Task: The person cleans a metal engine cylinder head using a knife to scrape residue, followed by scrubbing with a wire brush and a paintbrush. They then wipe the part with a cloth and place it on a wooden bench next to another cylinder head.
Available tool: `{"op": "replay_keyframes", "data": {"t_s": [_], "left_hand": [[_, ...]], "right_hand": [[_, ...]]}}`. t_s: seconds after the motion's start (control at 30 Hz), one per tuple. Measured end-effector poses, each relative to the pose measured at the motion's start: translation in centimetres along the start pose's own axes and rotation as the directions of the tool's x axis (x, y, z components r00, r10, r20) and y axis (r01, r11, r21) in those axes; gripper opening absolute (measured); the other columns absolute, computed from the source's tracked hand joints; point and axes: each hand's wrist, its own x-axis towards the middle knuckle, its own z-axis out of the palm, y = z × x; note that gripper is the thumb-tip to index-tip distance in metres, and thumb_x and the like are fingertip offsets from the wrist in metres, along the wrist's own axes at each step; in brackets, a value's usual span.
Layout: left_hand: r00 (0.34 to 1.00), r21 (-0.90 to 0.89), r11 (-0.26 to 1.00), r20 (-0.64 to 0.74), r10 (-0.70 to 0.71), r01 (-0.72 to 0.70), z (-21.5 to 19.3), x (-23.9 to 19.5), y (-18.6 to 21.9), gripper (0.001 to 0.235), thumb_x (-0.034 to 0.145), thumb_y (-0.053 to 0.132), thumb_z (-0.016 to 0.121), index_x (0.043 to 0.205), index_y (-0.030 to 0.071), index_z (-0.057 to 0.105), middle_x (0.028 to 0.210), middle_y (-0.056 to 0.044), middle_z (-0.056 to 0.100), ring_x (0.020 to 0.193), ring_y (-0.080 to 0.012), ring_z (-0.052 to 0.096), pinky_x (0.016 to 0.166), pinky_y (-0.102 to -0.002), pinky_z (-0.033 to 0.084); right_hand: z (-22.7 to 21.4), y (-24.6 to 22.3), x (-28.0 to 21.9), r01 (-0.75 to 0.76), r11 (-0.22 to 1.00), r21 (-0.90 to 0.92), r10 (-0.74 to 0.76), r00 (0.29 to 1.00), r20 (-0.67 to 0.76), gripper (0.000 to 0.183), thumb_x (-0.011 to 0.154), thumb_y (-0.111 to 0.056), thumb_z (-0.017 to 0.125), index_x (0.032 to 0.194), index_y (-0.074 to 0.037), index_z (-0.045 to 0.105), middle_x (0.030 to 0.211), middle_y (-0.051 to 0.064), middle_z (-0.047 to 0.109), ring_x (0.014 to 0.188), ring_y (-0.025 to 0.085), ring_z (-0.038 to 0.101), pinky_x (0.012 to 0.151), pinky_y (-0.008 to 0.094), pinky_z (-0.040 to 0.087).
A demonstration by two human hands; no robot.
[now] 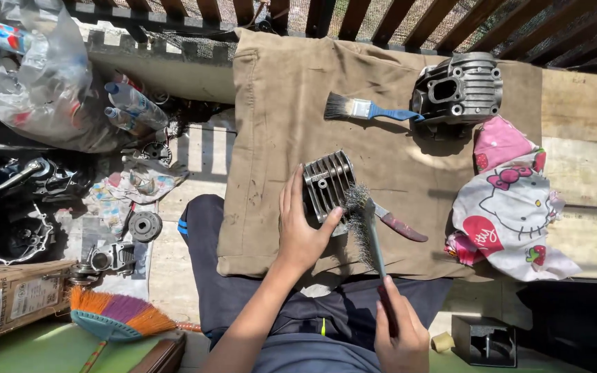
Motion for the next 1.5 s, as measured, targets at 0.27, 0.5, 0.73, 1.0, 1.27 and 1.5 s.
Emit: {"op": "replay_keyframes", "data": {"t_s": [0.27,0.5,0.73,1.0,1.27,1.5], "left_hand": [[1.0,-0.027,0.999,-0.006,0.02,-0.021,0.8,-0.5,-1.1,0.094,0.092,0.038,0.076,0.161,-0.004,0.027,0.162,-0.026,0.04,0.149,-0.0424,0.038,0.124,-0.048,0.031],[1.0,-0.045,0.999,0.012,-0.004,0.005,0.7,-0.3,-1.0,0.096,0.092,0.041,0.073,0.161,-0.005,0.026,0.163,-0.027,0.037,0.151,-0.0432,0.034,0.124,-0.049,0.03],[1.0,0.015,1.0,0.027,0.009,-0.01,0.9,-0.2,-1.6,0.102,0.086,0.045,0.078,0.159,-0.006,0.029,0.16,-0.026,0.04,0.146,-0.0431,0.037,0.121,-0.049,0.032],[0.998,-0.004,0.999,-0.047,0.034,-0.034,1.0,-0.5,-2.4,0.101,0.077,0.033,0.087,0.156,-0.004,0.036,0.155,-0.024,0.047,0.14,-0.0424,0.043,0.118,-0.049,0.035],[0.994,-0.019,0.999,0.103,-0.029,0.031,-0.5,-0.6,-1.3,0.132,0.057,0.038,0.095,0.159,0.0,0.021,0.163,-0.024,0.027,0.15,-0.0429,0.028,0.121,-0.049,0.028],[0.971,-0.044,0.996,0.226,0.082,-0.074,-1.6,1.3,-1.9,0.147,0.053,0.046,0.097,0.163,0.001,0.01,0.167,-0.023,0.024,0.155,-0.0427,0.026,0.126,-0.049,0.026]], "right_hand": [[-0.4,-10.0,16.3,0.135,0.924,-0.357,-0.034,0.96,0.276,0.059,0.091,-0.014,0.067,0.148,-0.023,0.055,0.084,0.023,0.072,0.075,0.046,0.067,0.064,0.056,0.051],[-6.5,-15.0,16.2,0.15,0.792,-0.592,0.168,0.878,0.448,0.056,0.094,-0.034,0.064,0.148,-0.038,0.05,0.068,0.022,0.069,0.065,0.045,0.068,0.061,0.058,0.053],[-4.3,-13.6,16.1,0.189,0.644,-0.741,0.296,0.832,0.469,0.054,0.097,-0.04,0.056,0.15,-0.044,0.044,0.059,0.016,0.067,0.056,0.036,0.069,0.056,0.051,0.055],[2.0,-12.8,21.6,0.324,0.793,-0.517,-0.069,0.889,0.452,0.054,0.089,-0.017,0.059,0.142,-0.021,0.054,0.072,0.021,0.07,0.067,0.043,0.069,0.06,0.056,0.054],[-9.9,-15.0,13.0,0.24,0.704,-0.668,0.15,0.87,0.47,0.06,0.091,-0.038,0.063,0.15,-0.041,0.053,0.063,0.011,0.067,0.055,0.034,0.067,0.053,0.048,0.053],[-9.1,-10.4,8.0,0.297,0.521,-0.8,0.238,0.849,0.471,0.059,0.093,-0.043,0.063,0.15,-0.05,0.05,0.067,-0.002,0.066,0.053,0.021,0.068,0.051,0.036,0.053]]}}
